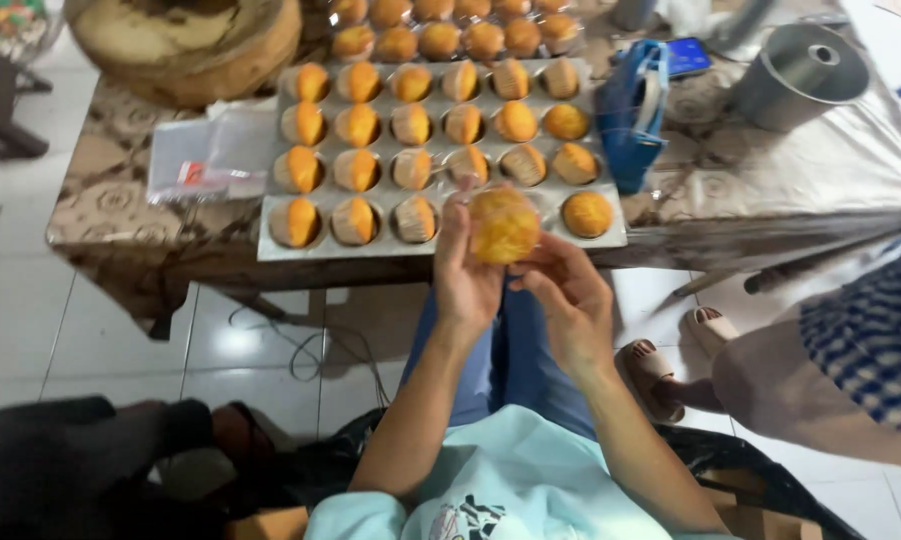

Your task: The person places muffins into plastic bags by hand and returns the bagged muffins to the slots of a muffin tin.

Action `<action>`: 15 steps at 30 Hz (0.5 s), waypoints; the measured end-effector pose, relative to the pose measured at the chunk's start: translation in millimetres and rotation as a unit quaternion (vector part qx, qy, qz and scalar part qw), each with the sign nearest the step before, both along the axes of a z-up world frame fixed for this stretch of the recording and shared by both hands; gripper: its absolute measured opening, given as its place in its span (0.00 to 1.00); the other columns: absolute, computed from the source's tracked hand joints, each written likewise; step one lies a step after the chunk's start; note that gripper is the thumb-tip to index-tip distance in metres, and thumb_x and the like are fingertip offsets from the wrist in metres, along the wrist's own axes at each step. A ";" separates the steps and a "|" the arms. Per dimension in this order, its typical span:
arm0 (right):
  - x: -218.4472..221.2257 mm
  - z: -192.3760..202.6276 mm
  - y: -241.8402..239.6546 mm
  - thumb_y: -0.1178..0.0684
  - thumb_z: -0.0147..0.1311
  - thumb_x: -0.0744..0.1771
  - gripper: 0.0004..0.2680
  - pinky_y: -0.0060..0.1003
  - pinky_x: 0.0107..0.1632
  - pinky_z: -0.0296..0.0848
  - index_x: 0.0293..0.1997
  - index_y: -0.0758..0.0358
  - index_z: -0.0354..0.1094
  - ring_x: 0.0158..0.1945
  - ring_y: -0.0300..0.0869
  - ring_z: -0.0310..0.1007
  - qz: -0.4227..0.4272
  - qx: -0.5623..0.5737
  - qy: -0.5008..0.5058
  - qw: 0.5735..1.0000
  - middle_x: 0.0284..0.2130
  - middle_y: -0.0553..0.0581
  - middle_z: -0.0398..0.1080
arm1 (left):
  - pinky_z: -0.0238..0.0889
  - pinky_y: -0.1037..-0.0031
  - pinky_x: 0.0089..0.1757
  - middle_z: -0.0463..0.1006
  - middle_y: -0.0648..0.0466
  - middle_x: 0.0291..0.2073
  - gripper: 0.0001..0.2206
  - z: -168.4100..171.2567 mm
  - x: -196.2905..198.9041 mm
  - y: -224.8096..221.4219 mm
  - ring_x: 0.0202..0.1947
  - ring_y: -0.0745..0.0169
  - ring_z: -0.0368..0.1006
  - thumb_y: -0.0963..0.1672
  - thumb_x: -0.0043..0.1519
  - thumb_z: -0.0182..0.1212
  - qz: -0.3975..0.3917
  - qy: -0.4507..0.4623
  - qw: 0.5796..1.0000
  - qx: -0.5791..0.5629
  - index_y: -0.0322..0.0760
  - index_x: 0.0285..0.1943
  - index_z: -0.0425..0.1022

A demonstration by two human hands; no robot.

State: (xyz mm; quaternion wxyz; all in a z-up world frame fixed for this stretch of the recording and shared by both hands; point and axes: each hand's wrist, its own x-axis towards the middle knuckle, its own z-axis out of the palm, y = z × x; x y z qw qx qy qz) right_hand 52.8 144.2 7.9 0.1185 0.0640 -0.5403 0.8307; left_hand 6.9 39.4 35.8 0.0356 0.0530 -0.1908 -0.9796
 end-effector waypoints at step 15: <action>-19.5 -12.0 1.0 0.66 0.63 0.63 0.20 0.52 0.48 0.81 0.63 0.71 0.64 0.43 0.52 0.78 -0.040 0.005 0.059 0.997 0.42 0.69 0.70 | 0.59 0.60 0.63 0.66 0.43 0.67 0.39 -14.0 4.0 1.8 0.65 0.58 0.65 0.52 0.67 0.62 0.002 0.243 0.946 -0.217 0.36 0.81 0.46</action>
